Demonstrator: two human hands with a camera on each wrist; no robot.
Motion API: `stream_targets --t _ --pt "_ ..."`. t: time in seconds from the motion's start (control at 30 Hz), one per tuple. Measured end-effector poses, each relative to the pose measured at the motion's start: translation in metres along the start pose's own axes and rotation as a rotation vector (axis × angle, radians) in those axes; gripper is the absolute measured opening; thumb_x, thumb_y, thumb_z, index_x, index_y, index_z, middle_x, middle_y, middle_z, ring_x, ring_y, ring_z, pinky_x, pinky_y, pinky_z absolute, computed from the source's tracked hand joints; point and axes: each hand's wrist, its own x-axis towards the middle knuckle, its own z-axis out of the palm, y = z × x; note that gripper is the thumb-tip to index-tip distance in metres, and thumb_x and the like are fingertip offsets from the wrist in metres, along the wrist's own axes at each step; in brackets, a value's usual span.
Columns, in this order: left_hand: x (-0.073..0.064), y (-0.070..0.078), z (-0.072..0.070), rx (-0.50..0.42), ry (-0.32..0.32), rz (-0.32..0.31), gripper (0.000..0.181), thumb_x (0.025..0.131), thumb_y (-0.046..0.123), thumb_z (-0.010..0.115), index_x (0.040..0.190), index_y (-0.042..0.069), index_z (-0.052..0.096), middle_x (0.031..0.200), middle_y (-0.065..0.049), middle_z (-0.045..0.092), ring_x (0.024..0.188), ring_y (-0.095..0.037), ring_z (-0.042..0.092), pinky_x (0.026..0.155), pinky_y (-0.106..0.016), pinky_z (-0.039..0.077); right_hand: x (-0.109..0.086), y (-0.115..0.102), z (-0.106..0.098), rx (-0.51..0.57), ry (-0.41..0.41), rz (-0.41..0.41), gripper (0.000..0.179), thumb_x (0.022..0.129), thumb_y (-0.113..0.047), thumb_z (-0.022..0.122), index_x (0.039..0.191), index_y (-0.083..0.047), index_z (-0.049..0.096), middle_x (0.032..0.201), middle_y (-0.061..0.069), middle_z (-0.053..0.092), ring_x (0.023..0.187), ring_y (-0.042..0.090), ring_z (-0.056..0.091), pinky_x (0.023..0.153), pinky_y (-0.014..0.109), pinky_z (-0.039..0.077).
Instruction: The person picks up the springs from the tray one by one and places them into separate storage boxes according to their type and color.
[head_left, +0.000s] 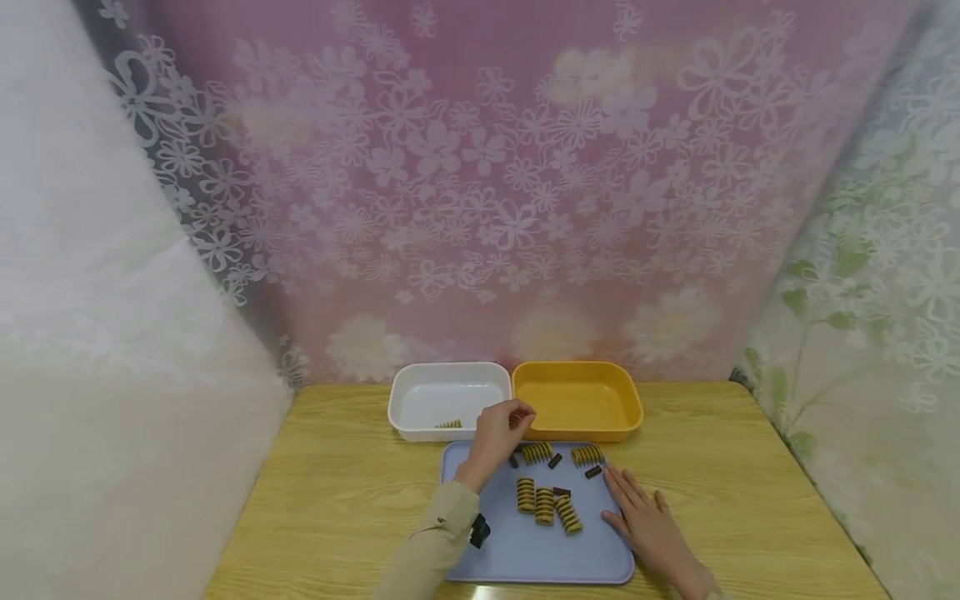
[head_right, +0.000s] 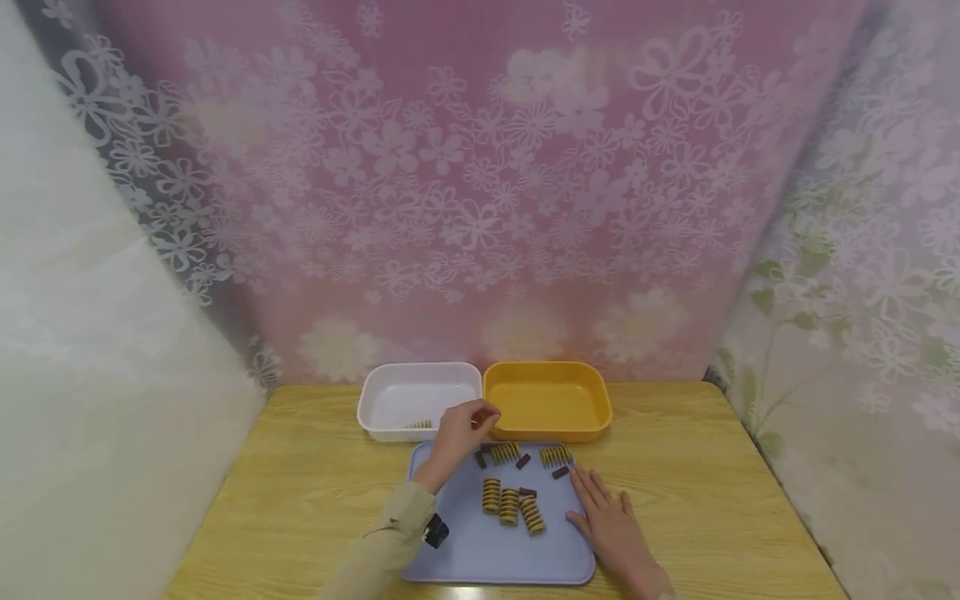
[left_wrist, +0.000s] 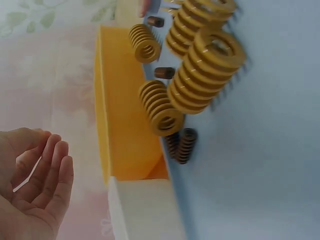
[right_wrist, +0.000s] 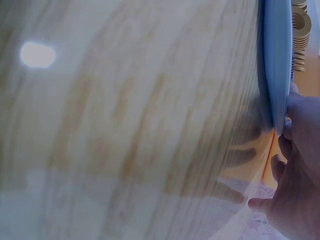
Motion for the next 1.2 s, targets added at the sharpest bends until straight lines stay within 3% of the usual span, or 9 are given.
stream_targets --t 0.3,0.57,0.7,0.87,1.1,1.2 --pt "-0.032 -0.016 0.005 -0.034 0.005 -0.053 0.005 0.094 0.014 0.074 0.097 0.010 0.076 0.084 0.004 0.071 0.075 -0.004 0.064 0.067 -0.017 0.053 0.001 0.006 0.010 -0.007 0.067 -0.040 0.066 0.100 -0.043 0.059 0.155 -0.012 0.041 0.157 0.010 0.044 0.139 0.042 0.044 0.099 0.080 0.030" --pt "-0.048 -0.028 0.015 -0.057 -0.010 -0.076 0.005 0.090 0.005 0.075 0.094 0.008 0.075 0.086 0.000 0.072 0.079 -0.009 0.066 0.068 -0.019 0.055 0.000 0.000 0.001 -0.001 0.002 -0.003 0.065 0.101 -0.039 0.061 0.155 -0.008 0.042 0.158 0.013 0.041 0.143 0.041 0.040 0.103 0.079 0.028" --pt "-0.051 -0.035 0.018 -0.001 -0.022 -0.086 0.006 0.090 0.006 0.076 0.094 0.010 0.075 0.087 0.002 0.073 0.082 -0.009 0.068 0.069 -0.020 0.054 0.001 -0.001 0.000 0.002 -0.009 -0.002 0.065 0.101 -0.039 0.060 0.155 -0.009 0.041 0.159 0.013 0.041 0.143 0.041 0.040 0.102 0.080 0.028" --pt "-0.052 -0.041 0.023 0.073 -0.043 -0.055 0.007 0.088 0.006 0.078 0.094 0.010 0.076 0.090 0.000 0.074 0.085 -0.015 0.070 0.072 -0.025 0.055 0.001 0.001 0.001 0.004 -0.003 -0.001 0.066 0.100 -0.040 0.061 0.155 -0.009 0.041 0.159 0.013 0.041 0.143 0.041 0.040 0.102 0.080 0.028" --pt "-0.052 -0.048 0.023 0.170 -0.115 0.042 0.016 0.083 -0.006 0.077 0.094 0.006 0.077 0.091 -0.003 0.075 0.087 -0.018 0.069 0.077 -0.028 0.055 0.002 0.003 0.006 -0.006 -0.012 0.011 0.066 0.101 -0.042 0.059 0.156 -0.010 0.040 0.160 0.012 0.039 0.144 0.040 0.038 0.103 0.079 0.028" --pt "-0.053 -0.050 0.022 0.191 -0.136 0.037 0.022 0.083 -0.011 0.073 0.096 0.005 0.078 0.093 -0.005 0.075 0.089 -0.021 0.069 0.077 -0.028 0.056 0.003 0.003 0.007 -0.005 -0.011 0.009 0.067 0.101 -0.043 0.058 0.156 -0.010 0.040 0.160 0.012 0.039 0.144 0.040 0.038 0.103 0.079 0.028"
